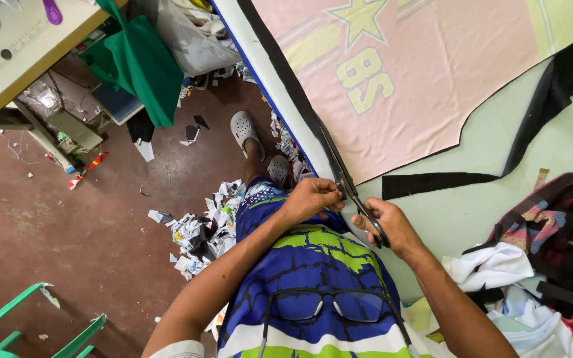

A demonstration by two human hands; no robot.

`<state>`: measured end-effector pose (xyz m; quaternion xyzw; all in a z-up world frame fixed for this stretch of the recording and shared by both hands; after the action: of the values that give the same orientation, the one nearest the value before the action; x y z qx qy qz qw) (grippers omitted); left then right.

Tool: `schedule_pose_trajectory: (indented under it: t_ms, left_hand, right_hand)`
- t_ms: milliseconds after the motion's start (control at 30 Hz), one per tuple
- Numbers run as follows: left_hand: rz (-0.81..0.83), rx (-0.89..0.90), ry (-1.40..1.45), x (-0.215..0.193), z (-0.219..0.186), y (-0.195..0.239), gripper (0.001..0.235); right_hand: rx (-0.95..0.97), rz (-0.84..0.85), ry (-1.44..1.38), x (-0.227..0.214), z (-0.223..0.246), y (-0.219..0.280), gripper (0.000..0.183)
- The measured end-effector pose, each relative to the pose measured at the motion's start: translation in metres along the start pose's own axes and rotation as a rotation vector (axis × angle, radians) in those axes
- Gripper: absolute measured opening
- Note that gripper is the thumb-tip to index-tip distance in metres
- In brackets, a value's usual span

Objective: A worker uses large industrial scissors to cut out specific garment shapes from a piece of fabric on a cutting table.

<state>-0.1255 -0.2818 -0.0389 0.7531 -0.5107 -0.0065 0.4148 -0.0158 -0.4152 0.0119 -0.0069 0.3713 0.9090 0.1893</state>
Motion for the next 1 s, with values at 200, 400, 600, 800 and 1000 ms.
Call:
schedule_pose_trajectory:
  t_ms: [200,400,600,800,1000]
  left_hand:
    - [0.006,0.019,-0.013,-0.001,0.003,-0.003,0.014]
    - [0.027,-0.012,0.01,-0.003,0.004,-0.002,0.014]
    - [0.058,0.005,0.017,-0.004,0.005,-0.005,0.014]
    - [0.075,-0.012,-0.052,-0.004,0.007,-0.008,0.015]
    - [0.109,-0.023,-0.195,-0.009,0.014,-0.02,0.014]
  right_hand:
    - [-0.095,0.1,0.037,0.012,0.044,-0.023,0.051]
    - [-0.055,-0.036,0.056,0.007,0.035,-0.035,0.042]
    - [-0.099,0.137,-0.005,0.016,0.074,-0.048,0.047]
    - [-0.09,0.015,0.006,0.021,0.092,-0.067,0.044]
    - [-0.053,0.03,0.031,0.017,0.097,-0.072,0.05]
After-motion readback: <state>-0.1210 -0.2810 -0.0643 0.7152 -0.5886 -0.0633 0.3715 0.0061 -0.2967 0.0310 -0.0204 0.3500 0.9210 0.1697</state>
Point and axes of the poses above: each hand's wrist, its own y-axis away from the middle knuckle, its own x-axis out of the palm, z = x × y, the point moved 8 cm from there along -y, towards the middle knuckle, and after that the axes turned 6 degrees about -x, right-handed, at the moved point
